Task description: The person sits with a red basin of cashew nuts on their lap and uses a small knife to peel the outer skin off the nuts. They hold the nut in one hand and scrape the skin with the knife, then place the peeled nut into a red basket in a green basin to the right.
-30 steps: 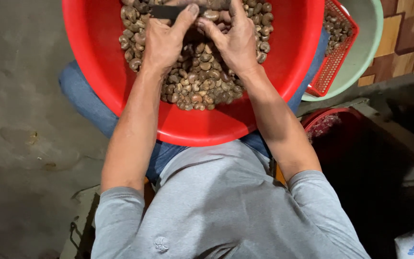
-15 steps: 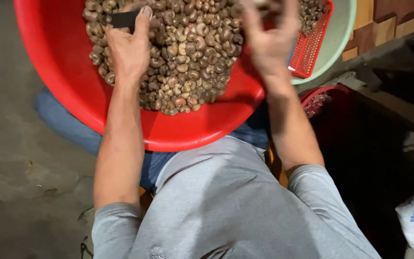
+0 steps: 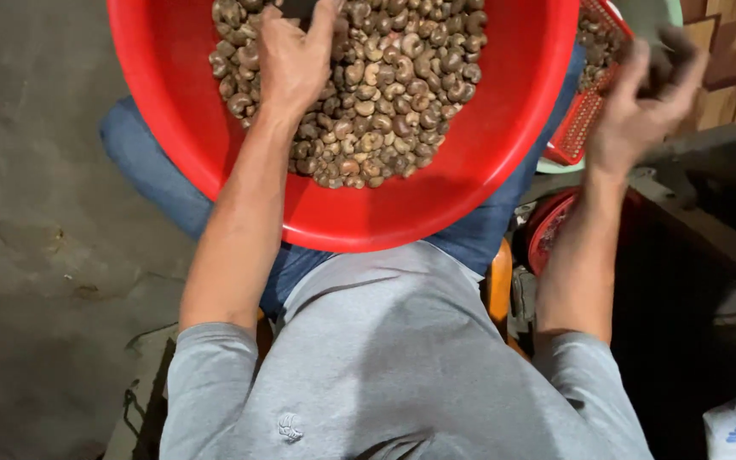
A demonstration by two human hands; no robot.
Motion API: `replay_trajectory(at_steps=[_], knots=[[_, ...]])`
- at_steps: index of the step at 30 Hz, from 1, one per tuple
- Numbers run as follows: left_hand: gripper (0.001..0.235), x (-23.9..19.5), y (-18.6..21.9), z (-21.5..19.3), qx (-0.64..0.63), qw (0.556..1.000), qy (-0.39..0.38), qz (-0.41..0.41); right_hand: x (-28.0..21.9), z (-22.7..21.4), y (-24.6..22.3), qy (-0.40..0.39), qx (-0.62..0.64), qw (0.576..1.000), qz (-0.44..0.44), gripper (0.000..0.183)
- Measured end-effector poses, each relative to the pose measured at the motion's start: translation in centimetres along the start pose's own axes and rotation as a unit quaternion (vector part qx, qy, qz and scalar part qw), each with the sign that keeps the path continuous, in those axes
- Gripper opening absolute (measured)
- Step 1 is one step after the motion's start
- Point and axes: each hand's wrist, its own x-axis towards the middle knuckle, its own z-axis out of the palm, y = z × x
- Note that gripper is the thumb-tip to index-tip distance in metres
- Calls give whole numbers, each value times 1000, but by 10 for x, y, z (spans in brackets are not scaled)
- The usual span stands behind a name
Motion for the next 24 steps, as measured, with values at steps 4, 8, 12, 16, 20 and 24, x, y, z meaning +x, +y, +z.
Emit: replay_trajectory(at_steps=[4, 8, 12, 16, 20, 24], knots=[[42, 0, 4, -1, -10, 1000, 14, 7, 19, 49, -83, -135, -47, 987, -77, 6], [24, 4, -12, 2, -33, 998, -2, 58, 18, 131, -82, -261, -31, 952, -156, 12], [13, 4, -1, -2, 63, 973, 37, 217, 0, 204, -58, -349, -141, 906, -195, 50], [25, 3, -12, 1, 90, 974, 11, 208, -15, 230, -54, -333, -211, 894, -213, 45], [16, 1, 9, 0, 119, 967, 8, 225, -9, 220, -59, -295, -213, 896, -253, 42], [20, 2, 18, 0, -23, 997, -17, 66, -3, 220, -51, -337, 49, 940, -8, 43]])
